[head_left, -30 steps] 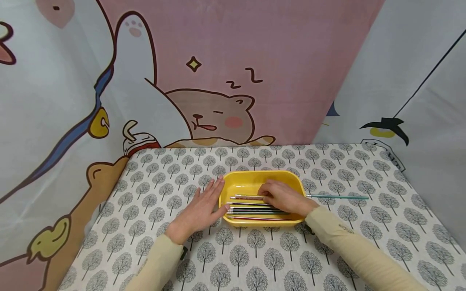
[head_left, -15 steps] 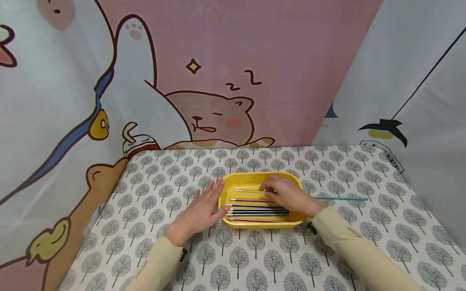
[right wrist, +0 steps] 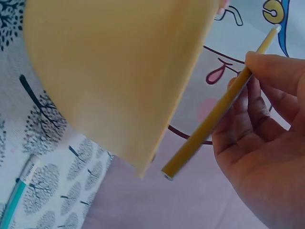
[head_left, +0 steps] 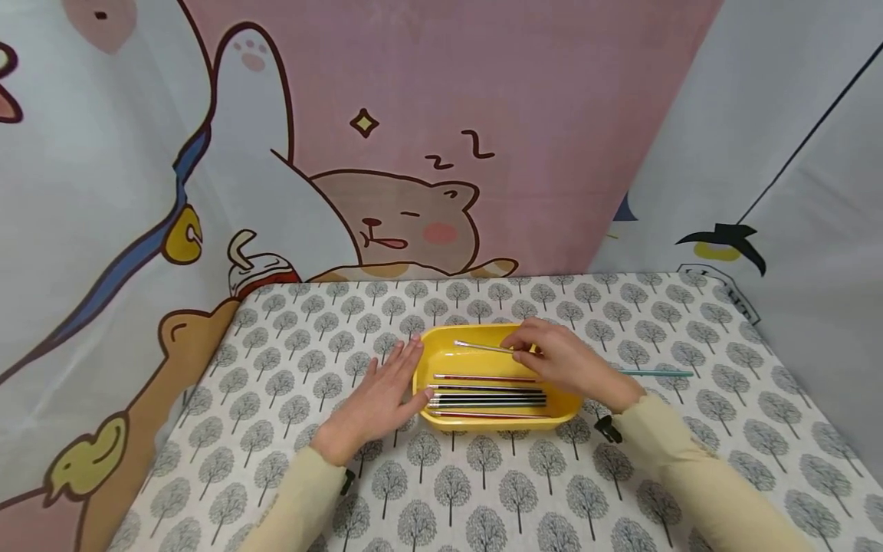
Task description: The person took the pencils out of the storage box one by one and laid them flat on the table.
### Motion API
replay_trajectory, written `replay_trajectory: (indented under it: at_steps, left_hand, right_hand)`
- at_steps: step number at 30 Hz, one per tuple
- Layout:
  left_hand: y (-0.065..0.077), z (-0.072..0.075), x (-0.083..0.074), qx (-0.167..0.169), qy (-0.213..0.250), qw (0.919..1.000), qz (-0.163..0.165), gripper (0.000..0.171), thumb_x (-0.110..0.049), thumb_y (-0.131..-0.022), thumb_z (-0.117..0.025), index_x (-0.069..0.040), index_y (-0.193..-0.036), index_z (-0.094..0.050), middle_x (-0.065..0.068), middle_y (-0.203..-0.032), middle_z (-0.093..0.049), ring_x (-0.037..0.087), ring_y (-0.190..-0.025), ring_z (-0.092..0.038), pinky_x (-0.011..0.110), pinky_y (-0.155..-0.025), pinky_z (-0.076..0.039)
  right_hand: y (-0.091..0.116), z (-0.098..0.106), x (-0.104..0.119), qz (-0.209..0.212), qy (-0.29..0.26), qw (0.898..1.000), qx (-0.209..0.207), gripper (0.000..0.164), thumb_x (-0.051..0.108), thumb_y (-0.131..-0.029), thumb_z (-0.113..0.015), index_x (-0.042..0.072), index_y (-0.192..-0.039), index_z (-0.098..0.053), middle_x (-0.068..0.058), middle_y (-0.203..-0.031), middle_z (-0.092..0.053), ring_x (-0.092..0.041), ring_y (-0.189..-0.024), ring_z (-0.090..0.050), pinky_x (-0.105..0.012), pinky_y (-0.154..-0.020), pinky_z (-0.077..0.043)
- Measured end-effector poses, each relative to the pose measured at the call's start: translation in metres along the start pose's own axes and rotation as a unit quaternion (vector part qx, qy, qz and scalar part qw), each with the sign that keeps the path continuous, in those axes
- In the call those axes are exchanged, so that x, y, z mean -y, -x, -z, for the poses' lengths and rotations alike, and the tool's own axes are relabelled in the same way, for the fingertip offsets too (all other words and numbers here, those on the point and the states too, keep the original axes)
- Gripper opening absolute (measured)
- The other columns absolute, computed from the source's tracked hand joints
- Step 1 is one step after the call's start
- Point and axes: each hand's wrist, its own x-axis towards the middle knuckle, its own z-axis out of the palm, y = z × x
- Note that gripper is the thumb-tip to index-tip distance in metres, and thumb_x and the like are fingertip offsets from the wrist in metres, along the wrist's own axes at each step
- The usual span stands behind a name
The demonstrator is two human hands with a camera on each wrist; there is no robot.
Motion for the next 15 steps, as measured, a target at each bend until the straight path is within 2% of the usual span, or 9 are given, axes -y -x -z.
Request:
replay_trajectory:
  at_steps: [4, 8, 15]
  left_hand:
    - [0.0, 0.0, 0.0, 0.0, 0.002, 1.0, -0.002, 0.08, -0.054, -0.108, -0.042, -0.01, -0.166, -0.009, 0.004, -0.173, -0.004, 0.034, -0.158, -0.013, 0.067, -0.122, -0.017]
    - [0.0, -0.001, 0.001, 0.001, 0.004, 1.0, -0.001, 0.081, -0.056, -0.108, -0.039, -0.011, -0.166, -0.008, 0.003, -0.173, -0.002, 0.032, -0.159, -0.011, 0.066, -0.122, -0.016]
    - [0.001, -0.001, 0.001, 0.001, 0.003, 1.0, -0.003, 0.081, -0.058, -0.108, -0.037, -0.012, -0.166, -0.006, -0.001, -0.171, 0.003, 0.03, -0.159, -0.009, 0.066, -0.123, -0.016]
  right_hand:
    - [0.004, 0.008, 0.003, 0.005, -0.004, 1.0, -0.01, 0.018, 0.006, -0.098, -0.071, 0.013, -0.113, -0.077, 0.008, -0.099, -0.064, -0.009, -0.087, -0.059, -0.037, -0.079, -0.057]
    - [0.009, 0.017, 0.003, 0.0, -0.004, 1.0, -0.014, 0.019, 0.005, -0.099, -0.069, 0.013, -0.115, -0.077, 0.007, -0.101, -0.065, -0.01, -0.089, -0.06, -0.038, -0.08, -0.057]
    - [0.027, 0.029, -0.005, -0.006, 0.013, 0.999, -0.033, 0.02, 0.005, -0.098, -0.071, 0.015, -0.115, -0.077, 0.009, -0.098, -0.064, -0.008, -0.084, -0.057, -0.03, -0.071, -0.053]
